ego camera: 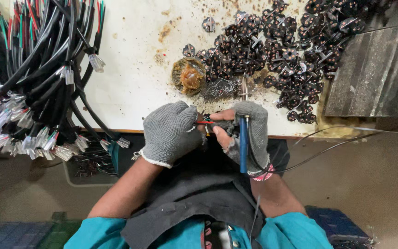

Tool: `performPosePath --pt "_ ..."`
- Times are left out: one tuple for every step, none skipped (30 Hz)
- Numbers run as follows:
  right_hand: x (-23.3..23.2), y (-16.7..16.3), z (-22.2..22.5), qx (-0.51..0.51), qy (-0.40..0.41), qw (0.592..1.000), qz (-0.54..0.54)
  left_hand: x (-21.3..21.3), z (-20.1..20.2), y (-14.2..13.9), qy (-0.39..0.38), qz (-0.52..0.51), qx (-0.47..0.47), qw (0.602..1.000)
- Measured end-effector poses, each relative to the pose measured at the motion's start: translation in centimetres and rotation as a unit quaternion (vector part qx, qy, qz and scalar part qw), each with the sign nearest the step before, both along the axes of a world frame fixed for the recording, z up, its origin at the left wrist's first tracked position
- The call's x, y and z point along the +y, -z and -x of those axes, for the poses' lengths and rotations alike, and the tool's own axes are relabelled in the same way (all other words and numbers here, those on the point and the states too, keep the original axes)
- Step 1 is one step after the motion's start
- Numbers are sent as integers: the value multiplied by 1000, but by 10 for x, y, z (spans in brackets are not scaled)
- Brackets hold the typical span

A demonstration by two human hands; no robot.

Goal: The person solders wire ends to small black plug components at a workbench. They hold a wire and component, apply the soldering iron to the joint, dip the joint in rosin flux, and set finished assemblies aside with a pile of completed parts on the table.

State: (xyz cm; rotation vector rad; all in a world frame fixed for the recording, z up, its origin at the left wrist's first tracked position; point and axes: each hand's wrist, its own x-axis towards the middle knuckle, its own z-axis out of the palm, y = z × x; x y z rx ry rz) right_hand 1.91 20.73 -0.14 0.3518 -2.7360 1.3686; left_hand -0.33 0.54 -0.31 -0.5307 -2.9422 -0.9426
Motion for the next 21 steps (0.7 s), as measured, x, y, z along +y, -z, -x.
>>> performPosePath --pt "0 0 2 -1 2 1000 30 0 0 -1 2 3 -3 1000" --pt "-1 -1 3 -3 5 998 60 0 0 -1 2 -1 -5 1000" --pt "-1 -1 4 -3 9 996 90 2 0 -2 3 -6 -6 1000" --pt "-3 -1 4 -10 15 998 67 1 1 -4 5 -11 -6 1000" --pt "-3 -1 4 -15 22 999 45 2 2 -6 8 -11 -8 1000" --pt "-3 0 4 -20 28 999 24 1 2 -9 12 -11 -10 1000" --pt "-4 1 3 -8 27 999 24 -2 3 -12 14 -10 -12 1000" --pt "-4 3 2 4 25 999 23 -4 3 -16 33 -47 -36 998" --pt "-3 4 1 17 24 999 23 -9 3 -20 51 -85 -59 993" --pt "-2 5 0 -2 20 999 44 -13 3 -24 70 -122 -82 987" --pt "0 7 0 -22 17 998 65 -14 3 -27 67 -118 -158 978" --pt "1 8 -1 -42 15 995 86 -16 3 -29 64 -113 -235 963" --pt "3 9 -2 -49 10 994 93 -16 3 -30 61 -108 -312 942" --pt "4 10 -2 -56 4 993 100 -16 2 -30 65 -99 -304 945" --pt "4 11 -3 -62 -2 992 108 -15 2 -30 68 -90 -295 949" --pt "5 11 -4 -61 -5 992 106 -14 2 -29 72 -80 -287 952" --pt "5 11 -5 -61 -6 993 105 -14 1 -29 71 -97 -287 950" --pt "6 11 -5 -62 -8 993 103 -14 1 -28 70 -114 -287 948" --pt "6 11 -5 -47 1 994 101 -14 0 -28 69 -131 -287 946" --pt "7 12 -6 -32 9 994 100 -14 -1 -27 53 -137 -293 945" --pt "9 12 -5 -17 17 995 98 -13 -2 -26 36 -143 -298 943"
